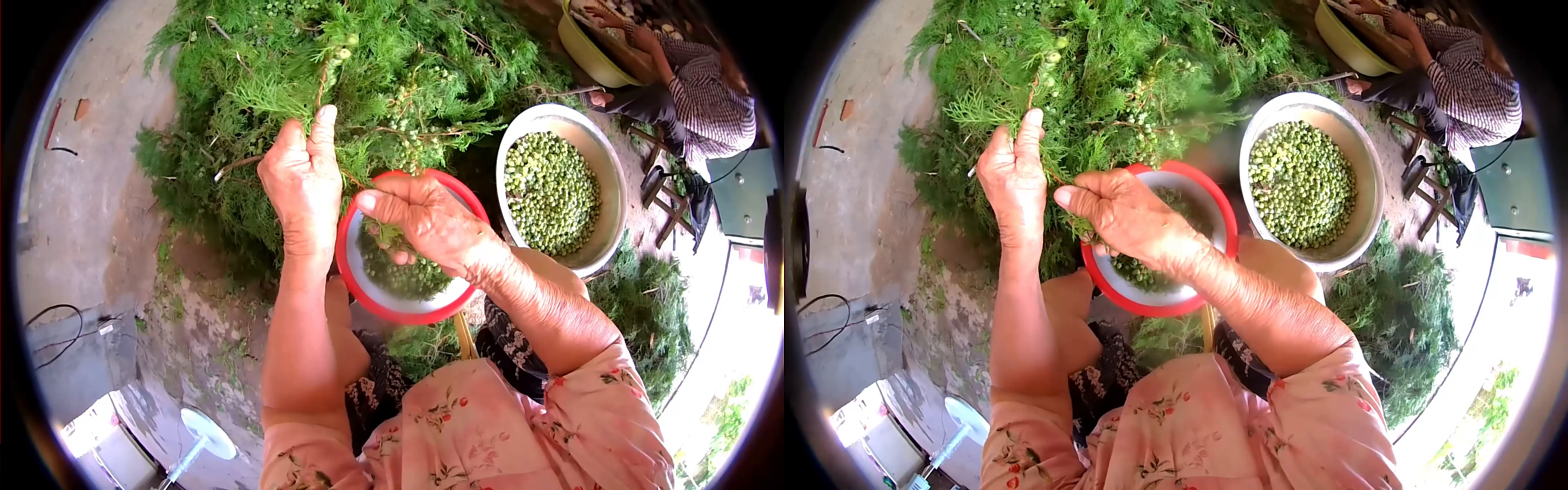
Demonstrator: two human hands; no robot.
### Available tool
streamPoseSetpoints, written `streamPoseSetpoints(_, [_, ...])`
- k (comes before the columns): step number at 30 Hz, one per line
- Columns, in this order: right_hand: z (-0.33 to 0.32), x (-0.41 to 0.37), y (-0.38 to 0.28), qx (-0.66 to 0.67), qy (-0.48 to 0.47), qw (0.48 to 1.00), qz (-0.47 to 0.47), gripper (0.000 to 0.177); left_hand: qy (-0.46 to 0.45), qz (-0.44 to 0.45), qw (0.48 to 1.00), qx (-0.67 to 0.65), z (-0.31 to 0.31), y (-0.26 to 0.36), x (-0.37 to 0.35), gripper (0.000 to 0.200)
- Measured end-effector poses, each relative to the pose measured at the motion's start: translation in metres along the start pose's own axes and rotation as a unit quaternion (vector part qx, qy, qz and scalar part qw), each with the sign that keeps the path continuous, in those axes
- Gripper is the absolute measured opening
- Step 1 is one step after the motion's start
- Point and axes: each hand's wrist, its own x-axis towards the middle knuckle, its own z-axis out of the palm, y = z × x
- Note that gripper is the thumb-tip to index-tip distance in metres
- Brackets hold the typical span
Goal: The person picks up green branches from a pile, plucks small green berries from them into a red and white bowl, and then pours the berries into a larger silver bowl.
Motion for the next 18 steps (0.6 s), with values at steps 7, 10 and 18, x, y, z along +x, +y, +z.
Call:
streamPoseSetpoints(7, [0.007, -0.01, 0.001, 0.069, 0.019, 0.997, 0.021, 0.034, -0.002, 0.012, 0.998, 0.059, 0.002, -0.003, -0.004, 0.038])
streamPoseSetpoints(10, [0.012, -0.015, -0.006, 0.056, 0.023, 0.998, 0.035, 0.034, -0.004, 0.01, 0.998, 0.067, 0.002, -0.001, -0.005, 0.036])
streamPoseSetpoints(18, [-0.003, -0.016, 0.019, -0.224, 0.057, 0.969, -0.088, 0.021, 0.149, -0.064, 0.985, -0.067, -0.031, -0.022, 0.017, 0.032])
